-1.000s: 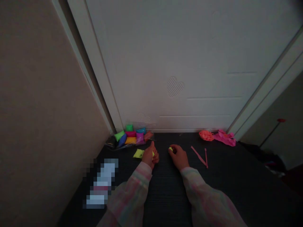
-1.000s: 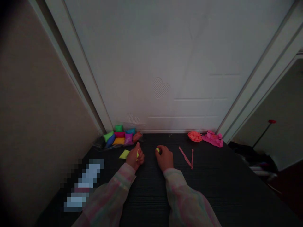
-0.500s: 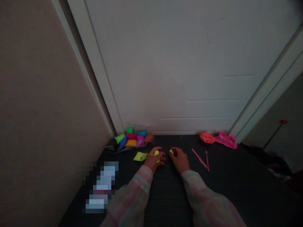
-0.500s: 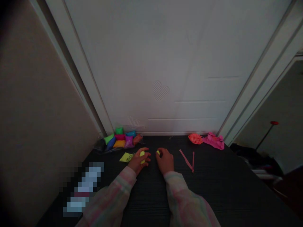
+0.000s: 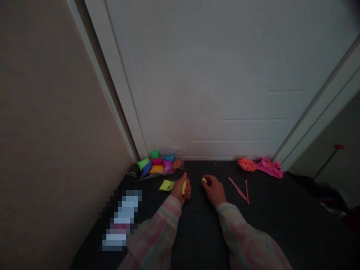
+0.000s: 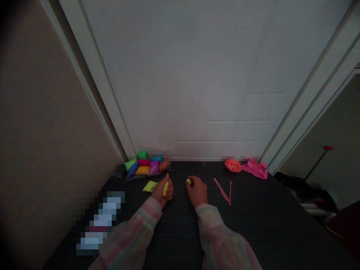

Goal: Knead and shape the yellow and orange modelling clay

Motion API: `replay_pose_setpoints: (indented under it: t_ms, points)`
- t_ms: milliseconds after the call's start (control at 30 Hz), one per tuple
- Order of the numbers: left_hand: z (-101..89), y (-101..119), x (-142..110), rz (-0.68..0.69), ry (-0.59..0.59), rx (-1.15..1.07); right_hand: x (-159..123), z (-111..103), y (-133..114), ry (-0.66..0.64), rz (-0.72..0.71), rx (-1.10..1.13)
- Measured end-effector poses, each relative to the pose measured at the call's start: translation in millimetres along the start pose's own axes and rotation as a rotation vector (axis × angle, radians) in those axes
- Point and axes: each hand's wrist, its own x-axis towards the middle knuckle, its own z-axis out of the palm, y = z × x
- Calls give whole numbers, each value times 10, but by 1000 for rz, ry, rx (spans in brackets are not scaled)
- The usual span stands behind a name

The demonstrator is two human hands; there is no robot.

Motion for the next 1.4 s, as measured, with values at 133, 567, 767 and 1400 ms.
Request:
replay_pose_setpoints:
  t_ms: [133, 567, 767, 1400]
  points:
    - [0, 11, 0, -1, 10, -30, 5, 2, 9, -12, 1, 10]
    - [-31, -8, 30, -47, -68, -21, 3, 4, 10, -21, 27, 46]
    - [-35, -16, 26, -30, -61, -9, 7, 17, 35, -17, 11, 52]
    - [-32, -35, 32, 131, -12, -31, 13, 12, 32, -15, 0, 41]
